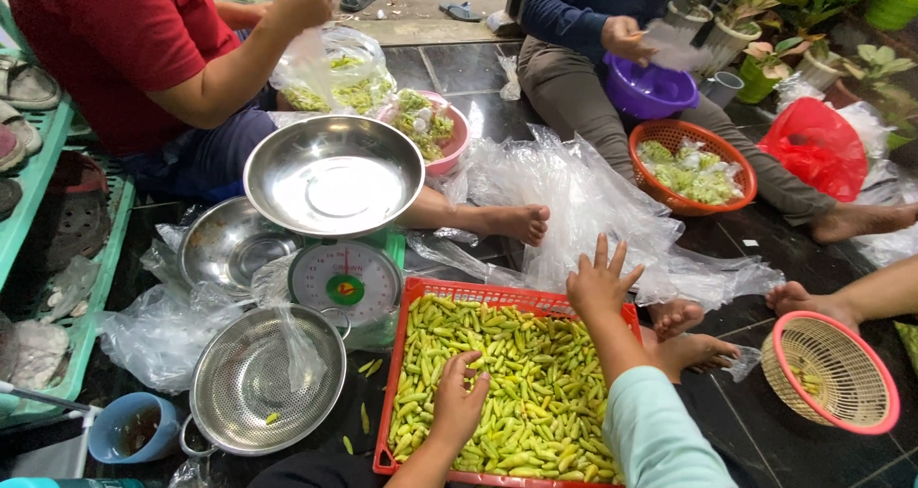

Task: The person sorts green chilies by hand from a red plastic crate into small clear plastic bags, sometimes using a small clear plastic cup to measure them, and places the filled bags into a metal bowl on a weighing scale.

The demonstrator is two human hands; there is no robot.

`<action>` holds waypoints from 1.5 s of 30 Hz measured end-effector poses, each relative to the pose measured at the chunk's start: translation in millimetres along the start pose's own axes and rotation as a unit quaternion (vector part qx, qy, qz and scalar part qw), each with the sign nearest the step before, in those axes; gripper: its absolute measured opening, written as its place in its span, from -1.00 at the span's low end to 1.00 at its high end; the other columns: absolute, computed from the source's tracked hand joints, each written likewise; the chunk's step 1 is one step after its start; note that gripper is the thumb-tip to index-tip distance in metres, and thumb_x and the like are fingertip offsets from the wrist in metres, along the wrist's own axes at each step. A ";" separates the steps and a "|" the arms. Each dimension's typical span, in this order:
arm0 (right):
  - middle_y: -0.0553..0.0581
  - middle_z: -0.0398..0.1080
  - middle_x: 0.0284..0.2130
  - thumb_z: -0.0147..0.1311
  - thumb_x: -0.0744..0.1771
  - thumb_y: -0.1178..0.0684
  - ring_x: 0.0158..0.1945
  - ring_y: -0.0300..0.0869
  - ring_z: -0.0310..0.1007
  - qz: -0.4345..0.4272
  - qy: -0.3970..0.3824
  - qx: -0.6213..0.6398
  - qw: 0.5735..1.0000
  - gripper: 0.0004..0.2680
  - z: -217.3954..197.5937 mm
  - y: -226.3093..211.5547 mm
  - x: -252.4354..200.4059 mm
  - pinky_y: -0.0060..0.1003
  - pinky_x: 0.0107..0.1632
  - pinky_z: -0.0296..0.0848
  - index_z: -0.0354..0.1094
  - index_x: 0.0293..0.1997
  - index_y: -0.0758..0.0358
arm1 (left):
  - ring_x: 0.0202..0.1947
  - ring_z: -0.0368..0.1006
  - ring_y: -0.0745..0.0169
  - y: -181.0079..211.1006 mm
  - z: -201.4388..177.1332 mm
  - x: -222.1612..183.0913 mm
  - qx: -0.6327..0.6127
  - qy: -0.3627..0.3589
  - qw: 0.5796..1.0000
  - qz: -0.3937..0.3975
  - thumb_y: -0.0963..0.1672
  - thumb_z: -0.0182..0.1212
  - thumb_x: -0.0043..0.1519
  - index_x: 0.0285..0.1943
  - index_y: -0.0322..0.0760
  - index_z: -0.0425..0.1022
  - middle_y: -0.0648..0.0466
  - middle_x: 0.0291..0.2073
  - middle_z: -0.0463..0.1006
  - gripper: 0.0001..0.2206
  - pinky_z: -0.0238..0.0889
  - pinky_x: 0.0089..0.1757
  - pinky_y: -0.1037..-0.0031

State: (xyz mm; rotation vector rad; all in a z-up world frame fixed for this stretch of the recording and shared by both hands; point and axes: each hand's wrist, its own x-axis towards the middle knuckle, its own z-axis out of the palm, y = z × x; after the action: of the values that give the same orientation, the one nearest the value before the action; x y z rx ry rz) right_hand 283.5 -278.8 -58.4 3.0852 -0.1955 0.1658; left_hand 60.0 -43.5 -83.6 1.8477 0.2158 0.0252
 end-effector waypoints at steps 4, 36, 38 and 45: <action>0.02 -0.26 0.57 -0.15 0.36 -0.23 0.60 0.19 -0.53 -0.027 -0.009 -0.016 0.999 -0.46 10.8 0.6 18.2 0.59 0.36 -0.49 -0.10 0.52 0.16 | -0.06 0.47 0.37 -6.3 2.3 2.5 -0.002 -0.008 1.000 0.011 -0.11 0.17 0.23 0.19 -0.13 0.45 0.17 0.08 0.47 -0.67 0.41 -0.18 0.54; 0.14 0.46 -0.55 0.00 0.24 0.30 -0.50 -0.24 0.30 -0.024 -0.282 0.729 0.623 -0.88 -2.4 -15.5 -267.2 -0.43 -0.40 0.28 0.51 -0.38 0.38 | -0.42 0.32 0.33 9.9 -22.1 -58.4 -0.320 -0.162 0.934 -0.007 -0.16 0.05 0.32 -0.27 -0.34 0.52 0.06 -0.44 0.50 -0.82 0.22 -0.25 0.51; 0.12 0.50 -0.53 0.00 0.24 0.26 -0.48 -0.25 0.34 -0.098 -0.299 0.683 0.659 -0.87 -3.4 -16.8 -266.9 -0.44 -0.37 0.32 0.54 -0.37 0.38 | -0.31 0.37 0.29 9.8 -26.0 -57.9 -0.441 -0.156 0.883 -0.039 -0.12 -0.03 0.38 -0.28 -0.25 0.42 0.05 -0.36 0.50 -0.80 0.27 -0.07 0.42; 0.23 0.42 -0.41 -0.08 0.25 0.34 -0.36 -0.15 0.35 0.071 -0.276 0.828 0.484 -0.89 -3.5 -18.9 -263.7 -0.31 -0.20 0.36 0.38 -0.29 0.41 | -0.47 0.40 0.36 1.3 -17.1 -48.7 -0.229 -0.191 0.953 -0.050 -0.34 0.20 0.10 -0.02 -0.41 0.37 -0.03 -0.34 0.56 -0.72 0.26 -0.43 0.61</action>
State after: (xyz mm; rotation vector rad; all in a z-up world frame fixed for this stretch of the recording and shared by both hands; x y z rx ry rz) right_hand 25.5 -227.4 -84.5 4.7493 -0.5866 -1.8114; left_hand 10.2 -35.4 -72.9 1.3434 0.0258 -0.3249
